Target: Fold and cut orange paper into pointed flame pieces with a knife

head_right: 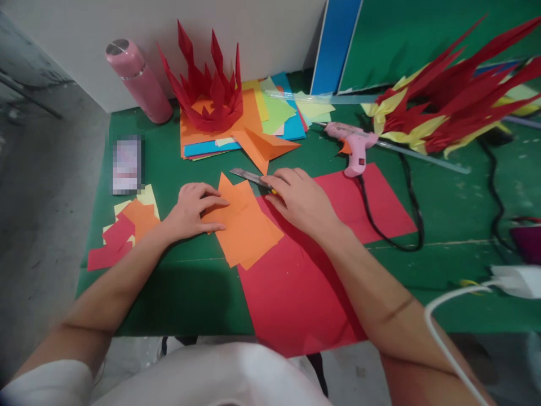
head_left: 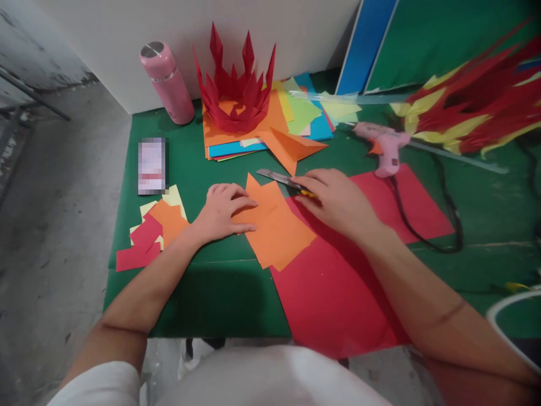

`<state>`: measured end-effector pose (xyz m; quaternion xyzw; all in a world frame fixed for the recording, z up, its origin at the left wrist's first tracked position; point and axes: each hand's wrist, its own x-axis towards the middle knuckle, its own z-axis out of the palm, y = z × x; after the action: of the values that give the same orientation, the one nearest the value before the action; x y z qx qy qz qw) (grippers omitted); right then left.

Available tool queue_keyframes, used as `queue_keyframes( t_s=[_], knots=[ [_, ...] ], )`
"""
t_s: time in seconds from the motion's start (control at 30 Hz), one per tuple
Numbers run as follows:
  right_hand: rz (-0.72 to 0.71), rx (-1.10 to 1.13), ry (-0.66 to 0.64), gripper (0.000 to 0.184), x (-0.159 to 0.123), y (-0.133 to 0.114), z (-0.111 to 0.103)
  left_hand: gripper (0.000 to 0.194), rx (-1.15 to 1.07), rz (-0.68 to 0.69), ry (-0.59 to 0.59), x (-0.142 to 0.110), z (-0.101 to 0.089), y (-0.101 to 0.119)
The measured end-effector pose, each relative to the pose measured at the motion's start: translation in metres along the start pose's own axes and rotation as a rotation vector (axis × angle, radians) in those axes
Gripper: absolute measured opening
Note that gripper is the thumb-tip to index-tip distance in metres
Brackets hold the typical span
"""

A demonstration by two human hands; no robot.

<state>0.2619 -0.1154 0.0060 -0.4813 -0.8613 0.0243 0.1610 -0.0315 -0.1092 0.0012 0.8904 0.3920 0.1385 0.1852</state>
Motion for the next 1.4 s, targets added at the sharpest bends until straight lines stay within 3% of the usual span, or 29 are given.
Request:
queue_keyframes(
  t_s=[0.2,0.33,0.47,0.6,1.07,1.17,1.4],
  knots=[
    [0.118,0.032,0.003,0.033,-0.001,-0.001,0.003,0.069,-0.013,-0.010,0.028,-0.001,0.003,-0.001],
    [0.223,0.024,0.063,0.033,-0.004,0.000,0.000,0.068,-0.032,-0.036,0.031,-0.002,0.004,0.000],
    [0.113,0.089,0.117,0.032,-0.004,0.001,-0.003,0.057,-0.014,-0.011,0.052,-0.003,0.004,0.001],
    [-0.017,0.141,0.064,0.035,-0.002,0.004,-0.001,0.045,0.013,0.024,0.056,-0.004,0.004,0.001],
    [-0.115,0.194,-0.034,0.041,0.000,0.008,0.002,0.038,-0.051,0.154,-0.049,0.001,-0.001,0.002],
    [-0.115,0.199,-0.053,0.040,0.001,0.010,0.001,0.031,-0.056,0.133,-0.062,0.001,0.000,0.004],
    [-0.137,0.187,-0.053,0.041,0.001,0.013,-0.002,0.038,0.000,0.062,-0.045,0.002,0.005,0.008]
  ],
)
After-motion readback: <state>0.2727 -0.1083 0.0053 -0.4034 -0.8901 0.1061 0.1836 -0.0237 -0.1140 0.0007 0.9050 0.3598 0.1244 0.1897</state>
